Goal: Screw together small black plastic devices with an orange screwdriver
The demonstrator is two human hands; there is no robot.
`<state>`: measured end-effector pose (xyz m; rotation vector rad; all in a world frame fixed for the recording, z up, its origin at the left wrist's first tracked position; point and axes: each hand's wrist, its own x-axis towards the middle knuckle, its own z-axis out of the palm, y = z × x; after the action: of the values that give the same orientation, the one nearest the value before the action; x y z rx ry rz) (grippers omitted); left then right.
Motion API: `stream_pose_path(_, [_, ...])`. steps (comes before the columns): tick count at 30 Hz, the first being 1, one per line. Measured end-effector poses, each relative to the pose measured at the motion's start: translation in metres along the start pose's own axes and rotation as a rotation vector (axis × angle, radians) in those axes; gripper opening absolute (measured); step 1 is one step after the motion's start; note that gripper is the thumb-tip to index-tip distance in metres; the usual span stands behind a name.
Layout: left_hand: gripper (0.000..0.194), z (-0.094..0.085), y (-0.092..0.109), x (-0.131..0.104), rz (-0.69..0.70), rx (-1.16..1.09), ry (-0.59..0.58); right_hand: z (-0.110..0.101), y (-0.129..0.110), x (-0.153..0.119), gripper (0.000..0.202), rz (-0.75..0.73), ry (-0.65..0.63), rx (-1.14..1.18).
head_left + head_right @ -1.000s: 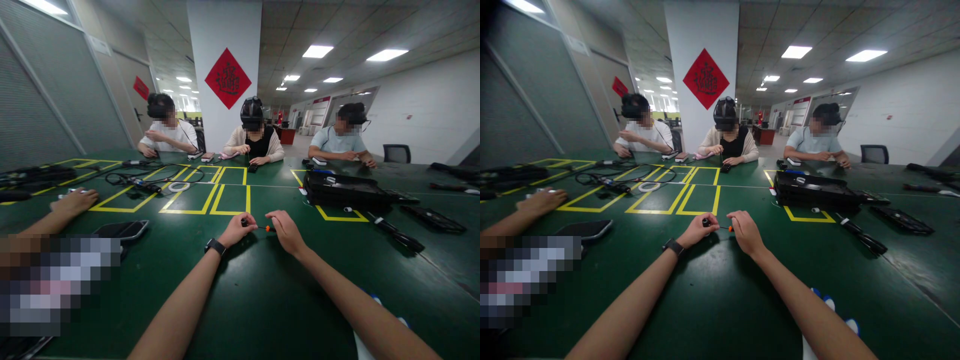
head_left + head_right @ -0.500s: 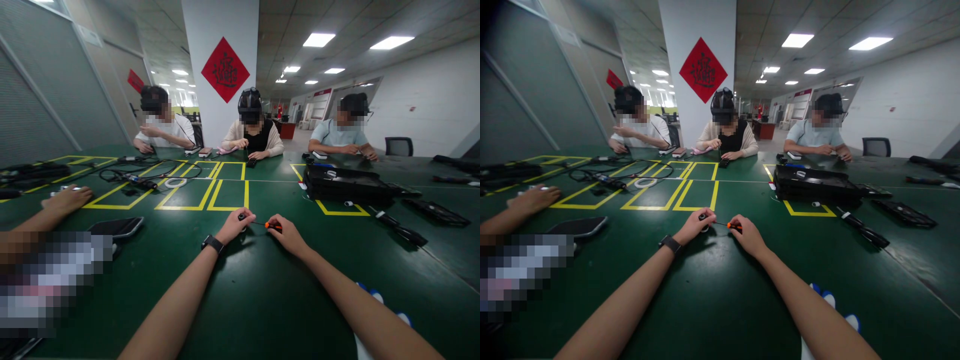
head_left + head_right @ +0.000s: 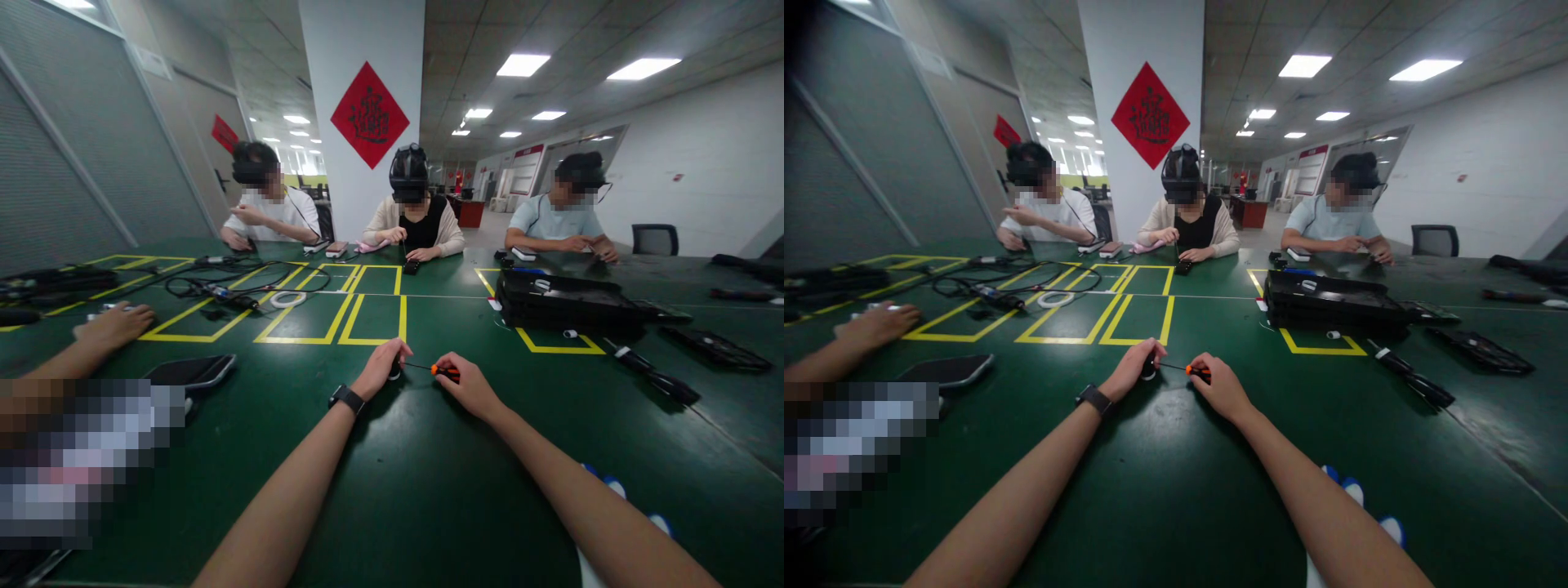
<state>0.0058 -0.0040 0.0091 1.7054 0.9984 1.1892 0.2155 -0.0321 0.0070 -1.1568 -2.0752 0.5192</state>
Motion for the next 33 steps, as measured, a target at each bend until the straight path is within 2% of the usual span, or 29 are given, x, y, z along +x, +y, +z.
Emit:
stream_pose_path(15, [0.046, -0.0012, 0.0026, -0.0017, -0.036, 0.003, 0.008, -0.0095, -0.0052, -0.0005, 0.019, 0.015, -0.071, 0.024])
stream_pose_path(30, [0.045, -0.0009, 0.0041, -0.0019, -0.003, 0.009, 0.017, -0.0041, -0.0036, 0.0001, 0.021, 0.002, -0.021, 0.107])
stream_pose_path(33, [0.044, -0.0012, 0.0041, -0.0021, -0.002, 0.016, 0.016, -0.004, -0.0039, 0.0007, 0.022, 0.007, -0.02, 0.065])
